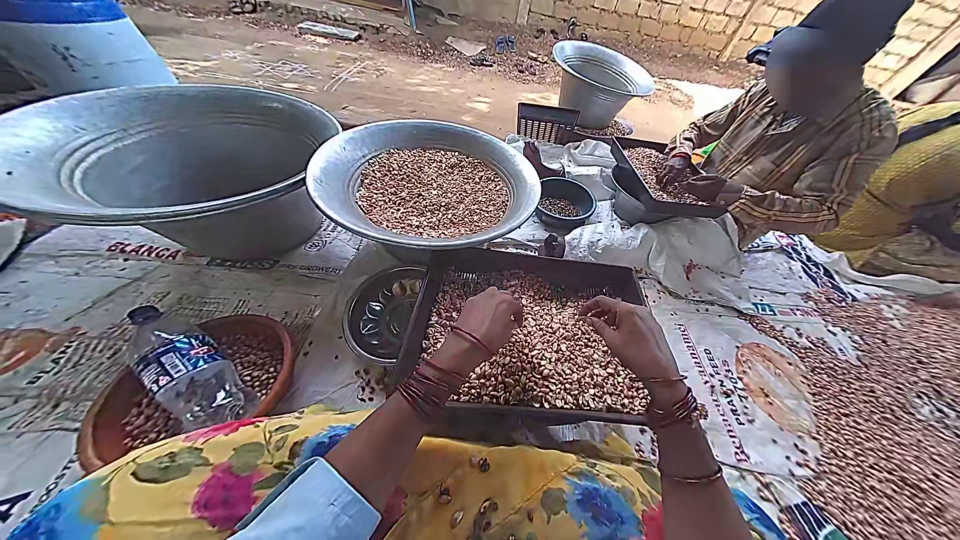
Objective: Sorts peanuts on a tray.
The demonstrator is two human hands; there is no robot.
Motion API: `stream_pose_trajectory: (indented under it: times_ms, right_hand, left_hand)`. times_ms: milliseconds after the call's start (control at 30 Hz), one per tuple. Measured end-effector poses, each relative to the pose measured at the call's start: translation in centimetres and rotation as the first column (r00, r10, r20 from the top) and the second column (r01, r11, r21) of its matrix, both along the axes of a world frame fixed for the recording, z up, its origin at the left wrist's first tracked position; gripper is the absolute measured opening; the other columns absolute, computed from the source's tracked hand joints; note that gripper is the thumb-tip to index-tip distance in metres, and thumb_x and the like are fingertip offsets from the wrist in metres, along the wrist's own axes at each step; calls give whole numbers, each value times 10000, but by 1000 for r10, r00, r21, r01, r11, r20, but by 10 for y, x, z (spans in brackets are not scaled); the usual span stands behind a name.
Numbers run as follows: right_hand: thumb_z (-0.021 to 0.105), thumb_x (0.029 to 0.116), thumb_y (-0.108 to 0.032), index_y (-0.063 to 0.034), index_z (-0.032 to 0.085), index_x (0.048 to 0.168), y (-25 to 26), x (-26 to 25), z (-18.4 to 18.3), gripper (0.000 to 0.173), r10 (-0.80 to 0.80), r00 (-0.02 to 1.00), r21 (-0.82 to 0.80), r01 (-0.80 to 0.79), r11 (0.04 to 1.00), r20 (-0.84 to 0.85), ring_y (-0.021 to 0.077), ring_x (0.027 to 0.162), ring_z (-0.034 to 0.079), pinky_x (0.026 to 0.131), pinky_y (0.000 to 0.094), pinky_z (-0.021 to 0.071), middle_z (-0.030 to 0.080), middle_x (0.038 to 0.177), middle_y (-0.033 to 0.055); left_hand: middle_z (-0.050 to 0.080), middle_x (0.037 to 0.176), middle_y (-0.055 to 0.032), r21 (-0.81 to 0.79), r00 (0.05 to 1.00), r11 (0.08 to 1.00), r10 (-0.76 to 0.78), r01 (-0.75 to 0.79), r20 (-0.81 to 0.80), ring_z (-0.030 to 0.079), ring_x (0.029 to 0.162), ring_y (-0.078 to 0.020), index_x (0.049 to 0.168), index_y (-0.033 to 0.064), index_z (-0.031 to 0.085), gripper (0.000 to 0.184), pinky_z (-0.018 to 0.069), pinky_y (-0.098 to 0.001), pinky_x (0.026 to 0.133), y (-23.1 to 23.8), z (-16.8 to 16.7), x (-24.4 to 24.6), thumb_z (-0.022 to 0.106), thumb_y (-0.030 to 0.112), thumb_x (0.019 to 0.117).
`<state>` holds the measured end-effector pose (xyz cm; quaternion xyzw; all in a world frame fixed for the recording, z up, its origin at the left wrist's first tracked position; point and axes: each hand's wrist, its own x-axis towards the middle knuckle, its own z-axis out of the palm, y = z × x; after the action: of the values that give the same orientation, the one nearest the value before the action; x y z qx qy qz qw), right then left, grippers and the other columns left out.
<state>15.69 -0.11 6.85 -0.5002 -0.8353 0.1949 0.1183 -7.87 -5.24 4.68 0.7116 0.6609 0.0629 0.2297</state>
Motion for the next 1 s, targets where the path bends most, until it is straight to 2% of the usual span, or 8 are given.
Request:
stream_pose_trajectory:
  times_ms: [267,367,433,500,567,667,833,1000]
  right_hand:
    - [632,1000,-202,-150,764,1138,2,-3,-2,198,5,986,-88,10,996,169,286,1004,705,900,559,514,758,1055,81]
    - [642,997,-225,-142,766,1142,1,-8,-4,208,80,950,-162,-31,986,303,326,1082,683,930,590,493,748,1103,114]
    - [642,997,-227,-142,762,1154,0,-13,-5,215,110,910,-197,-32,980,401,350,1132,668,943,607,486,734,1158,132]
    - [649,991,-224,-131,760,1154,0,-16,-10,219,125,876,-214,-26,976,465,375,1145,658,939,613,483,721,1184,159]
    - [661,980,-239,-136,758,1165,2,-18,-17,233,125,865,-220,-17,975,486,381,1142,658,937,619,483,719,1187,164]
    - [667,974,-275,-148,757,1156,4,-21,-25,240,130,866,-220,-24,975,483,374,1125,668,921,623,488,728,1168,150]
    - [633,990,-294,-137,736,1188,6,-21,-29,273,146,859,-226,-37,974,490,371,1133,665,925,625,483,722,1175,154]
    - [616,995,-312,-117,718,1207,7,-22,-31,306,164,860,-240,-50,970,484,370,1124,666,921,623,478,724,1152,159]
  left_hand:
    - [676,1257,-186,-128,997,992,-4,-6,-76,583,1272,-378,1161,48,735,248,455,-588,1035,8,-14,2,606,194,1008]
    - [741,1001,-81,-66,947,979,-167,192,274,681,941,-201,1067,62,763,202,525,-449,882,1,0,-25,681,232,995]
    - [725,848,84,17,710,942,-263,334,653,655,759,19,978,83,749,113,548,-201,738,-8,9,-42,679,170,964]
    - [728,803,117,49,568,956,-212,289,795,676,723,37,947,89,735,79,577,-165,724,-15,21,-50,659,110,952]
    - [709,782,75,33,751,991,-120,130,650,641,678,22,967,62,739,66,550,-174,684,-17,29,-53,683,96,965]
    - [740,927,-44,-77,973,996,-16,35,232,665,809,-141,1056,88,765,128,534,-404,812,-10,25,-49,667,129,983]
    - [734,1048,-171,-270,996,962,-59,37,-73,681,1025,-365,1081,55,764,220,494,-616,927,-1,6,-25,753,215,932]
    - [703,1131,-226,-349,981,937,-85,19,-175,642,1123,-433,1101,34,750,262,471,-658,954,3,-7,-13,750,226,922]
